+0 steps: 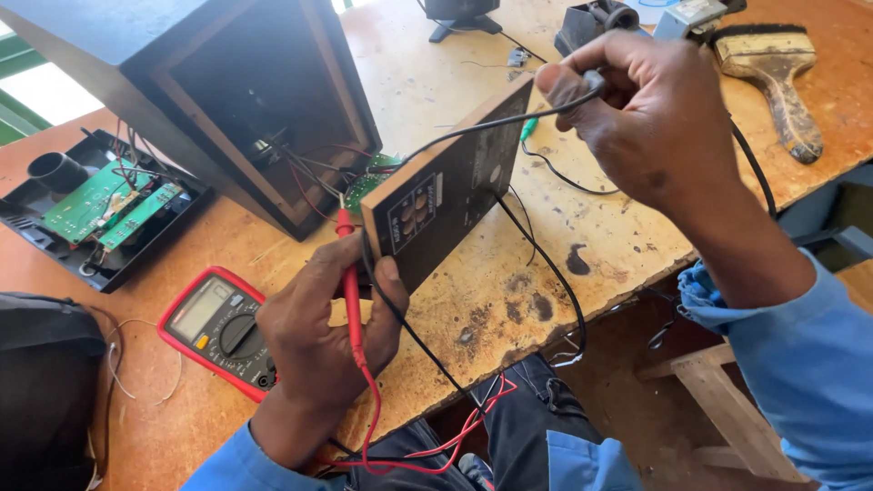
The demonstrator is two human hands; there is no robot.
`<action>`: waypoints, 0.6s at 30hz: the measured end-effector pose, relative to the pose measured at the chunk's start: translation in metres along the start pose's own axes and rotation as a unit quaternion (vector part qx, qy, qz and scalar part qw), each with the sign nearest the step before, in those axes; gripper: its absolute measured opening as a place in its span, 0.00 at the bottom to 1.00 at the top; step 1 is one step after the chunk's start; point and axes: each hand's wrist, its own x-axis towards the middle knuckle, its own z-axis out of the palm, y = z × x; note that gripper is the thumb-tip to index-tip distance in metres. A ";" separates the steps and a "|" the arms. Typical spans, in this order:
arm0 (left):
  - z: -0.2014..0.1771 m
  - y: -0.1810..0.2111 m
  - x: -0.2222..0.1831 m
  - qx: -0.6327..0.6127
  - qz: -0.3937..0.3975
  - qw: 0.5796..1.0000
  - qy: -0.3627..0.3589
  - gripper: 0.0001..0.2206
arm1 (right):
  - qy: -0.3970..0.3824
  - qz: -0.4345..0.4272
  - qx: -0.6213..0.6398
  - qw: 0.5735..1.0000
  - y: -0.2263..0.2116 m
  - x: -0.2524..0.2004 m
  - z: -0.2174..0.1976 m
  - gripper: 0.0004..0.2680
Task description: Testing the continuity and electrical components of a speaker's circuit board using a digital multimeter.
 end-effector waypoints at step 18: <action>0.002 -0.018 -0.011 -0.002 0.009 1.000 -0.019 0.20 | -0.151 -0.259 0.014 0.954 -0.061 -0.009 -0.026 0.08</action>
